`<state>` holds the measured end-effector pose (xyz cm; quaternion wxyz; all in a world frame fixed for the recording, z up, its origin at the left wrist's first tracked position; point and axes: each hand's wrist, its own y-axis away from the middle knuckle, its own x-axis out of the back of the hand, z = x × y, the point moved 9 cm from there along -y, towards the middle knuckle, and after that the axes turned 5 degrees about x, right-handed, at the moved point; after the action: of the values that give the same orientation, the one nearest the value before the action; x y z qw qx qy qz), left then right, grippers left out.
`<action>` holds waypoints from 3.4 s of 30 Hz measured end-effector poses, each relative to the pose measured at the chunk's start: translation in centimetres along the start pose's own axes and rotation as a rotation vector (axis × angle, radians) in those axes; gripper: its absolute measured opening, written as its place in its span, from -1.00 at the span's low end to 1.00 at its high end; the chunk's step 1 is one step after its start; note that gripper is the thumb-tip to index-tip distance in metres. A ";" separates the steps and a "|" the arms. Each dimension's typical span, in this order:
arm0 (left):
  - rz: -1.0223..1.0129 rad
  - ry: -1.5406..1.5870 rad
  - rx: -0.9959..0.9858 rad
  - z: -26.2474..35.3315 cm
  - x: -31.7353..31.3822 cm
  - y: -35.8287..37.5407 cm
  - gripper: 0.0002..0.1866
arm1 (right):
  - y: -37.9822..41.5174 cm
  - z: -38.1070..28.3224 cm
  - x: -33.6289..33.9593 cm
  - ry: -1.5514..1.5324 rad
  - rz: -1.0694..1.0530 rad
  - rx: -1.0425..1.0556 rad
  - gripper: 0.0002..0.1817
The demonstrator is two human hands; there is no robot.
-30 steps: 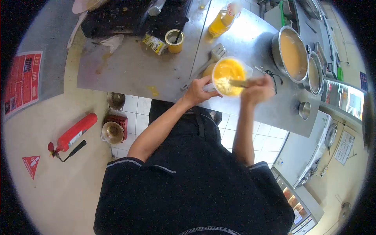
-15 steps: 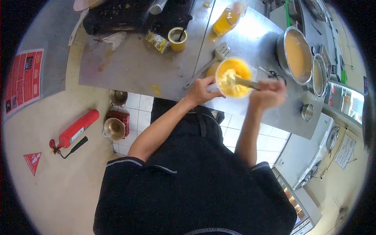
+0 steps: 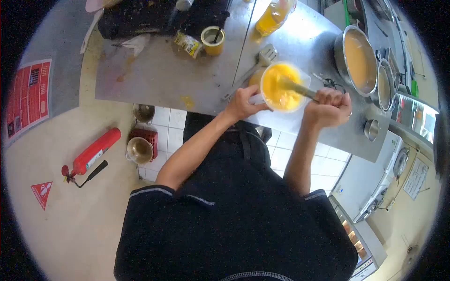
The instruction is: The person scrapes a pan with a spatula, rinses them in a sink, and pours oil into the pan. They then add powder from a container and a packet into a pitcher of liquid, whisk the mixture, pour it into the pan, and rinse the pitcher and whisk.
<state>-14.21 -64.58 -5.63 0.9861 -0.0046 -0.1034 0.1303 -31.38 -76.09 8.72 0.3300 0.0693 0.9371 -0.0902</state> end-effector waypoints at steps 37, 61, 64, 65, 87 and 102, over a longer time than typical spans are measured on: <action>0.038 0.045 -0.031 0.4 -0.1 0.4 -0.43 | 1.7 2.5 2.4 1.002 -0.271 0.692 -0.67; 0.067 0.109 -0.053 1.5 0.5 0.7 -0.46 | -0.3 2.7 1.4 0.536 -0.011 0.072 -0.59; 0.069 0.109 -0.047 1.1 0.7 1.0 -0.46 | 1.4 -1.1 1.3 0.565 0.060 0.308 -0.64; 0.081 0.116 -0.067 1.1 0.5 0.8 -0.46 | 0.8 1.0 3.4 0.727 0.066 0.413 -0.63; 0.053 0.095 -0.030 0.1 -0.2 0.4 -0.44 | 0.3 0.7 3.0 0.719 0.038 0.421 -0.59; 0.069 0.134 -0.075 1.3 0.2 0.6 -0.45 | 1.3 3.5 5.1 1.622 -0.144 0.807 -0.86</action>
<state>-14.46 -64.02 -4.38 0.9848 -0.0538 -0.0417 0.1599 -33.02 -75.25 2.67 -0.4866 0.1631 0.7813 -0.3554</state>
